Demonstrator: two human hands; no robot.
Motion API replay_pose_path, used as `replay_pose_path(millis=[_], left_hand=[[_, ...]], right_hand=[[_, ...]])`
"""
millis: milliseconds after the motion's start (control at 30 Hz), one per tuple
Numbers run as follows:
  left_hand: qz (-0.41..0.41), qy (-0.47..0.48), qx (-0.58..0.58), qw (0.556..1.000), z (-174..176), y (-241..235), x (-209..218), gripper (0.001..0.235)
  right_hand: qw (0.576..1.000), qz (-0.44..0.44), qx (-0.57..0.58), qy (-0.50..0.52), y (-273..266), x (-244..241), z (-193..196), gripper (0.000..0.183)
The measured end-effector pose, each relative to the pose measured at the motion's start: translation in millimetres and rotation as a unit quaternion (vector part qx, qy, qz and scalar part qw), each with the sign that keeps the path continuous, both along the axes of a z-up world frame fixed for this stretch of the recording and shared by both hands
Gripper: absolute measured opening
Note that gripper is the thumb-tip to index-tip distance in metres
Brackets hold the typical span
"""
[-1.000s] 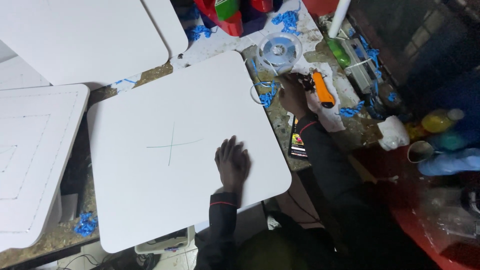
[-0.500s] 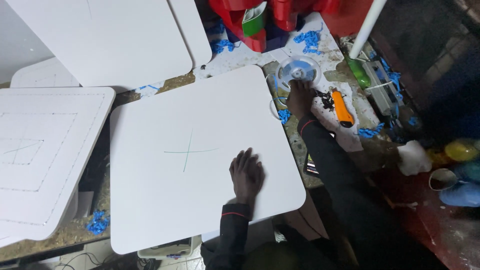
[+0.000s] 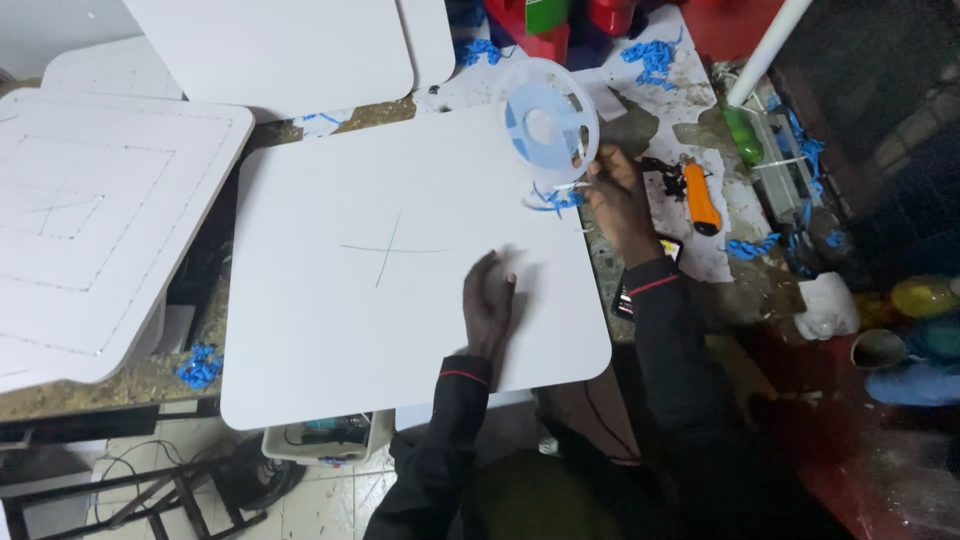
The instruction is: Attaching a flexible LED strip to a white board by unrolling it from a reel and pressing it onto the surface following guide lines.
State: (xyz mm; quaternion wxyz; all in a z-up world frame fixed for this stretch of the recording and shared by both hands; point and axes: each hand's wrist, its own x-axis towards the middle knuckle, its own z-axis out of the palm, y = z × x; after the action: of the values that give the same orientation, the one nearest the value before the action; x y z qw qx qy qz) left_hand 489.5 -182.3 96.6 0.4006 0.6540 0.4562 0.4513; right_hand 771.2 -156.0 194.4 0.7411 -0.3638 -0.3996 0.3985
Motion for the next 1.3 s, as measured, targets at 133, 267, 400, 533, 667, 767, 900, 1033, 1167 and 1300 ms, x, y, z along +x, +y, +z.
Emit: replay_pose_path(millis=[133, 267, 400, 533, 667, 767, 900, 1033, 1167, 1300], left_hand=[[0.010, -0.068, -0.003, 0.998, 87.2, -5.3, -15.5, 0.082], [-0.040, -0.301, -0.057, 0.951, 75.9, 32.3, -41.5, 0.076], [-0.025, -0.330, -0.059, 0.942, 65.4, 42.5, -95.1, 0.044], [0.001, -0.300, -0.018, 0.954, 67.3, 43.8, -149.6, 0.043], [-0.058, -0.281, -0.023, 0.958, 80.8, 37.2, -179.5, 0.040], [-0.127, -0.263, -0.050, 0.955, 100.3, 18.8, -184.0, 0.053], [-0.252, -0.273, -0.165, 0.914, 77.2, -19.2, -207.9, 0.083], [-0.320, -0.211, -0.123, 0.915, 78.6, -41.7, -282.7, 0.049], [-0.217, -0.147, -0.090, 0.961, 114.4, -40.6, -375.2, 0.019], [-0.103, -0.002, -0.070, 0.992, 118.9, -28.5, -458.8, 0.021]], right_hand=[[0.990, 0.100, 0.005, 0.095, -43.6, -69.2, -5.8, 0.032], [0.976, 0.184, -0.029, 0.112, -57.6, -111.6, -28.0, 0.034], [0.963, 0.159, -0.158, -0.148, -80.3, -137.3, 8.6, 0.022], [0.937, 0.153, -0.174, -0.262, -107.9, -152.9, 58.3, 0.043], [0.957, 0.117, -0.146, -0.222, -113.5, -178.0, 41.5, 0.048], [0.980, 0.100, -0.113, -0.129, -99.6, -212.0, 3.1, 0.037], [0.994, 0.069, -0.085, 0.023, -89.2, -304.0, -0.3, 0.029], [0.979, 0.131, -0.133, 0.085, -78.4, -379.0, 39.0, 0.035], [0.983, 0.077, -0.096, 0.133, -69.6, -411.2, 36.6, 0.029], [0.960, 0.012, -0.148, 0.239, -60.1, -402.3, 31.0, 0.027]])
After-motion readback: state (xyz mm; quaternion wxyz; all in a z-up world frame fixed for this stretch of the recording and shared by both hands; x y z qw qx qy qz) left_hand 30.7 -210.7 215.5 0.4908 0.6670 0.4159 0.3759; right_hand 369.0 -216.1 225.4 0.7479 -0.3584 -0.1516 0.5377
